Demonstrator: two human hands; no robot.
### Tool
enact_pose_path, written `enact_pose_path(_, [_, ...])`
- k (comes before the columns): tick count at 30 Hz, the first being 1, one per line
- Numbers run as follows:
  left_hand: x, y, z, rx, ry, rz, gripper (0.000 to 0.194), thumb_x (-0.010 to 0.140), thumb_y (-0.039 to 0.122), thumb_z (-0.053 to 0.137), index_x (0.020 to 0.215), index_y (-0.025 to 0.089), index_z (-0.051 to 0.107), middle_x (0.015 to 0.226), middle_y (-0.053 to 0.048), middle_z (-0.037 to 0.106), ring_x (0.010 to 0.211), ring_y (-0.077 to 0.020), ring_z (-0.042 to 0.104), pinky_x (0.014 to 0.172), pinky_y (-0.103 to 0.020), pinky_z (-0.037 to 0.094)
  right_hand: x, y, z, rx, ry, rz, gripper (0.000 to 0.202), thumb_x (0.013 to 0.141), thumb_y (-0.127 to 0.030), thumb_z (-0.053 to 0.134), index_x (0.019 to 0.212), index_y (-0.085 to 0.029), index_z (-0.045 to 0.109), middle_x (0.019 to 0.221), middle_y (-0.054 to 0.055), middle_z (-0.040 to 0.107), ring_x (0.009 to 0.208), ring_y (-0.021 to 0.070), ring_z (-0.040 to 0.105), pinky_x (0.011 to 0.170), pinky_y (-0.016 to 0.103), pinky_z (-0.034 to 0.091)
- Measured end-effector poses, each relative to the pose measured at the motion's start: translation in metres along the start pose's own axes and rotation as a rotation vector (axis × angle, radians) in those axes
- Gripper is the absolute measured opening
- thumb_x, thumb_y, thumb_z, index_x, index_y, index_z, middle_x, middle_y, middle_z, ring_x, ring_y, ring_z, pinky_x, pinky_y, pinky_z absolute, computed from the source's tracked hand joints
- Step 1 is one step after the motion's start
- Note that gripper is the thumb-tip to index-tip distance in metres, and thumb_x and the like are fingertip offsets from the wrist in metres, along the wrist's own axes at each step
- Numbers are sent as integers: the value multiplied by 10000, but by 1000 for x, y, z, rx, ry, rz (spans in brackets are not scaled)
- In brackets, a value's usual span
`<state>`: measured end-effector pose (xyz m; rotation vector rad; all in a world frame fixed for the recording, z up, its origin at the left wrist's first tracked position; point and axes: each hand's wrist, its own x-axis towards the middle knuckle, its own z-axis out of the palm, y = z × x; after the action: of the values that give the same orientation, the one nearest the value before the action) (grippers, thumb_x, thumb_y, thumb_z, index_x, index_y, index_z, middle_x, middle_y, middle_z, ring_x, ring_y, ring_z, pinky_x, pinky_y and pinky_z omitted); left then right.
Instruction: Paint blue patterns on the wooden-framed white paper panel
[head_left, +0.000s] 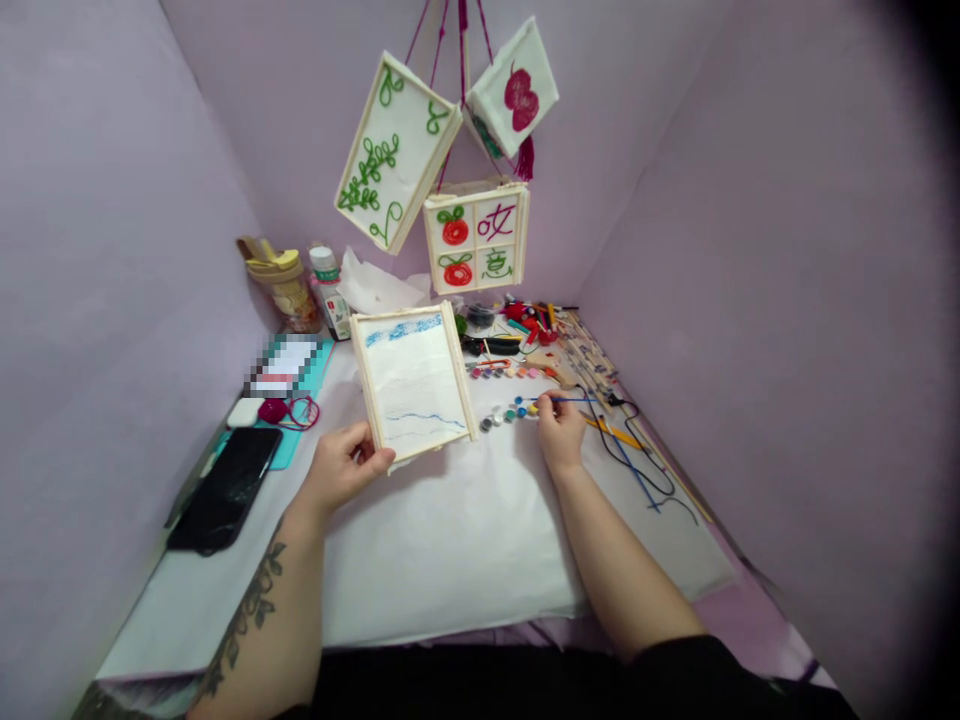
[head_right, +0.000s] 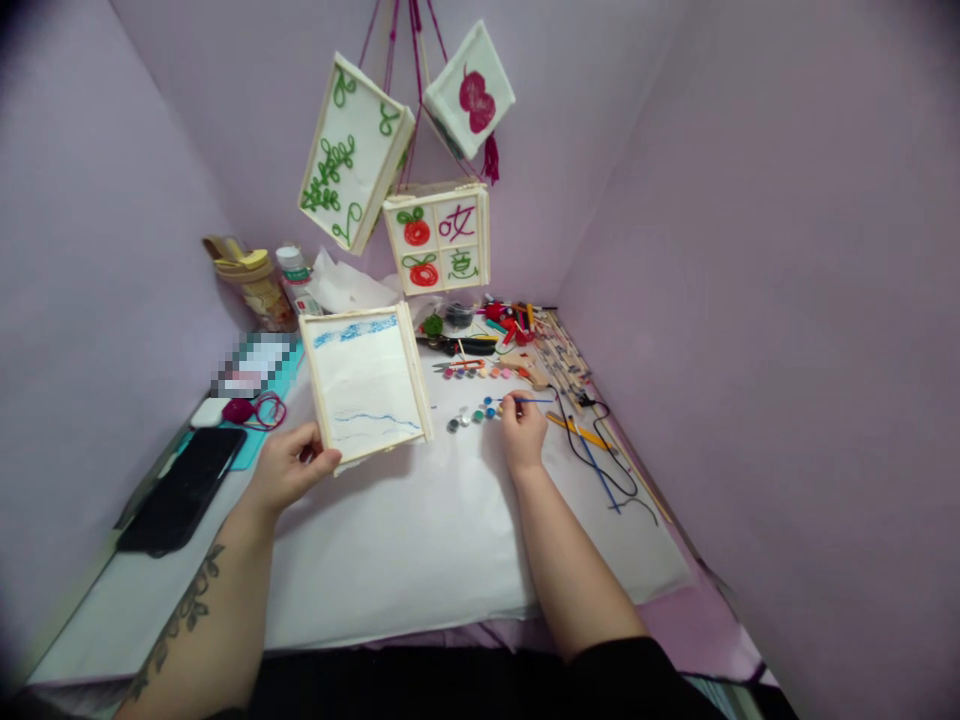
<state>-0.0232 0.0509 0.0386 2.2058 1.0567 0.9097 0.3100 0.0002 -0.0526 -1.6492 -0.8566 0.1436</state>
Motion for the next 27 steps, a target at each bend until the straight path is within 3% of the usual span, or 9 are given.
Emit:
enact_pose_path(11, [0,-1,0,13,-3,17,315,729,385,582,525,184,451,449,61,398,428,-73,349,428,-202,275,0,-5,0,10,-38,6,232,796,-382,522,806,-165,603,660,23,641,610,165,580,603,278,443])
enact_pose_path(21, [0,0,1,19,-3,10,323,729,393,583,525,185,444,455,61,398,432,-72,347,436,-206,278,6,6,-3,32,70,8,298,807,-445,509,839,-165,606,653,21,635,624,173,575,619,288,447])
enact_pose_path(27, [0,-1,1,16,-9,4,323,725,406,582,528,184,454,455,57,408,432,-75,355,431,-207,274,6,4,-4,-14,54,-29,249,813,-411,508,794,-177,591,642,8,620,615,168,568,630,285,432])
